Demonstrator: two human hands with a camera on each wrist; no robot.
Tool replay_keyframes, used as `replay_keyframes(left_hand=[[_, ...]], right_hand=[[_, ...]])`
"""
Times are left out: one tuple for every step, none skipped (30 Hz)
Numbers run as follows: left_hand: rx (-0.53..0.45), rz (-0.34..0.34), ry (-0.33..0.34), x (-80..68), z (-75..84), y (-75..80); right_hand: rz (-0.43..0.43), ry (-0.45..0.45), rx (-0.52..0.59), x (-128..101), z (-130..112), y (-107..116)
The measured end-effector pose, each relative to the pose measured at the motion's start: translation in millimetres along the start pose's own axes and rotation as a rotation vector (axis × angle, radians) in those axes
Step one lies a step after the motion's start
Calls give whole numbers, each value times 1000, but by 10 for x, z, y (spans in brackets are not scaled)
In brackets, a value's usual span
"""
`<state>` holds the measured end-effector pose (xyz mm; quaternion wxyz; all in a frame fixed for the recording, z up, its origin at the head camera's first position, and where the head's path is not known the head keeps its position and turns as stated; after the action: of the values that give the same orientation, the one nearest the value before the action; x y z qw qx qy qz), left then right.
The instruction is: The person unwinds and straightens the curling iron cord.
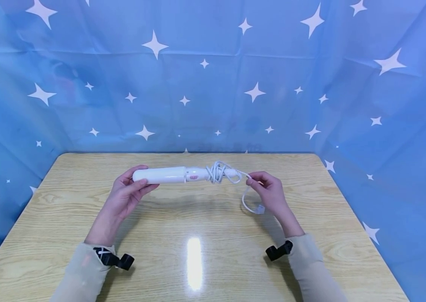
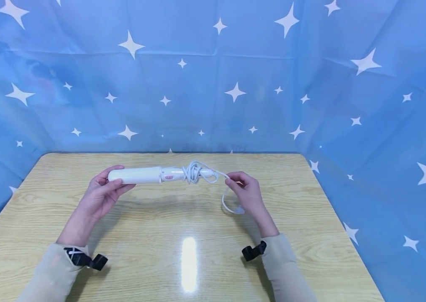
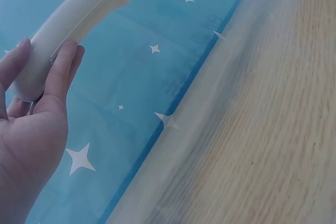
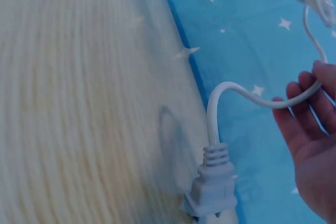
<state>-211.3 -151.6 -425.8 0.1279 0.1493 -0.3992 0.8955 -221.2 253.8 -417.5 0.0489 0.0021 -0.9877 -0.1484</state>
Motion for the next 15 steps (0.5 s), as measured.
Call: replay_keyframes(left_hand=[[-6, 1, 1, 0, 0, 7], [-13, 1, 2, -1, -1, 15], [-20, 3, 4, -2, -1, 23], [-26, 5, 6, -2, -2, 33], [-32, 7, 7, -2, -3, 43], [-36, 8, 8, -3, -4, 55], [-39, 9, 11, -4, -7, 68], [-37, 11, 14, -6, -11, 82], [-32, 12, 17, -9, -16, 95], [-24, 12, 20, -12, -22, 108], [-17, 11, 24, -16, -30, 120], [-9, 12, 28, -20, -38, 131], [-3, 14, 32, -23, -45, 138], [4, 13, 33, -25, -51, 142], [12, 13, 35, -25, -55, 144]], right_hand=[[4, 2, 7, 0, -5, 36], [9, 2, 11, -2, -10, 73], [15, 2, 17, -3, -12, 109], [22, 1, 20, -4, -16, 145], [29, 0, 26, -4, -19, 178], [31, -1, 26, -6, -21, 209], [33, -1, 25, -4, -27, 235], [34, 0, 17, -5, -34, 260], [35, 2, 10, -7, -50, 279], [36, 4, 0, -20, -88, 295], [37, 6, -7, -37, -134, 307], [38, 12, -15, -56, -181, 319], [39, 23, -25, -71, -222, 333], [44, 30, -33, -74, -227, 352], [46, 39, -31, -69, -228, 372]])
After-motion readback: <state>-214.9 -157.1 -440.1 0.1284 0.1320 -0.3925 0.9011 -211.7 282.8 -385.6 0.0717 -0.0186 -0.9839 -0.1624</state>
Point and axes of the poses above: each hand's wrist, its own x-axis towards the middle knuckle, its own y-axis out of the back of the hand, z = x × y, the point moved 4 cm from there along x, towards the middle knuckle, and after that the axes turned 11 degrees about -y, right-handed, at the moved point
